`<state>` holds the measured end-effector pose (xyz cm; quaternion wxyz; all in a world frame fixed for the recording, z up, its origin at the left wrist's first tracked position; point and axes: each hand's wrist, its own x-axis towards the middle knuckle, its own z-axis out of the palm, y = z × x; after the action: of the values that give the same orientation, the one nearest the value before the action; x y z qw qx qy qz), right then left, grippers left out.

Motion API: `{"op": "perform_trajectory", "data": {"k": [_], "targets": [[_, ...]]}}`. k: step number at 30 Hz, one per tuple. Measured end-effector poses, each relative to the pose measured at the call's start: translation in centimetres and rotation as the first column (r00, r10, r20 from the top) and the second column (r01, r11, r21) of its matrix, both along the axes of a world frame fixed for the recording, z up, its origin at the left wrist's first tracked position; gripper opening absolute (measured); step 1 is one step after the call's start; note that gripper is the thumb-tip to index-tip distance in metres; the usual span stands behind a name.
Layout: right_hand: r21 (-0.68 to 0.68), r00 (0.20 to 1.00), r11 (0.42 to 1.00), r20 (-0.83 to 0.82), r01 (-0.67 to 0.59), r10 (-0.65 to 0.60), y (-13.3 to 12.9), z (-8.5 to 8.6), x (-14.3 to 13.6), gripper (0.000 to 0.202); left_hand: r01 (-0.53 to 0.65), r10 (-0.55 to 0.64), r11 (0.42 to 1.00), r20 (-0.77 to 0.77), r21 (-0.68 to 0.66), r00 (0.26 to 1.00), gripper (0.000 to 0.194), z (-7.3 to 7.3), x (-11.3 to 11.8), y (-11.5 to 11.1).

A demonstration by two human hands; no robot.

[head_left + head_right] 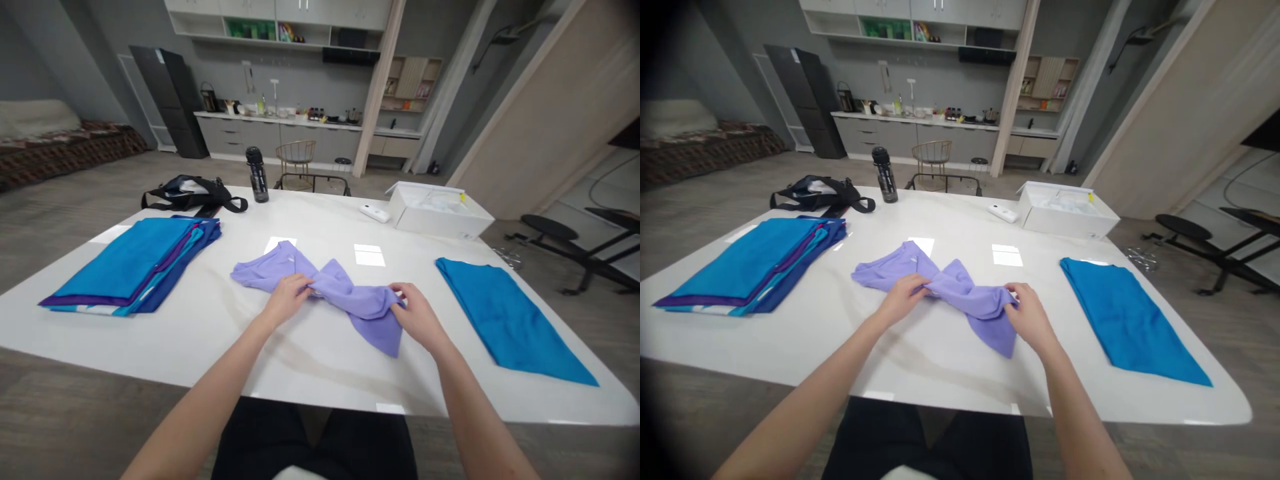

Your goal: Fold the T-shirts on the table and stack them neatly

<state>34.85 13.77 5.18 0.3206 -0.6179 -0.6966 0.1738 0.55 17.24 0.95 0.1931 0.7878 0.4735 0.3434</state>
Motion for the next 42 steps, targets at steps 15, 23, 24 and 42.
{"op": "perform_trajectory", "data": {"k": [15, 23, 24, 42], "targets": [[-0.37, 0.918, 0.891, 0.185, -0.265, 0.35, 6.4, -3.2, -7.1, 0.042, -0.155, 0.121, 0.985, -0.334, -0.076, 0.935, 0.062, -2.2, -1.9, -0.6], [-0.294, 0.87, 0.945, 0.418, -0.143, 0.262, 5.4, -3.0, -8.2, 0.017, -0.121, -0.013, 0.969, -0.528, -0.217, 0.849, 0.071, -2.0, 1.2, 1.2], [-0.252, 0.881, 0.964, 0.432, -0.087, 0.193, 5.6, -3.0, -8.0, 0.017, -0.121, -0.021, 0.965, -0.53, -0.232, 0.847, 0.07, -2.0, 1.5, 2.3], [-0.07, 0.82, 0.822, -0.147, -0.566, 0.552, 4.4, -1.1, -6.9, 0.023, 0.226, -0.2, 0.943, 0.129, -0.244, 0.971, 0.021, 1.9, -0.6, -1.7]]}}
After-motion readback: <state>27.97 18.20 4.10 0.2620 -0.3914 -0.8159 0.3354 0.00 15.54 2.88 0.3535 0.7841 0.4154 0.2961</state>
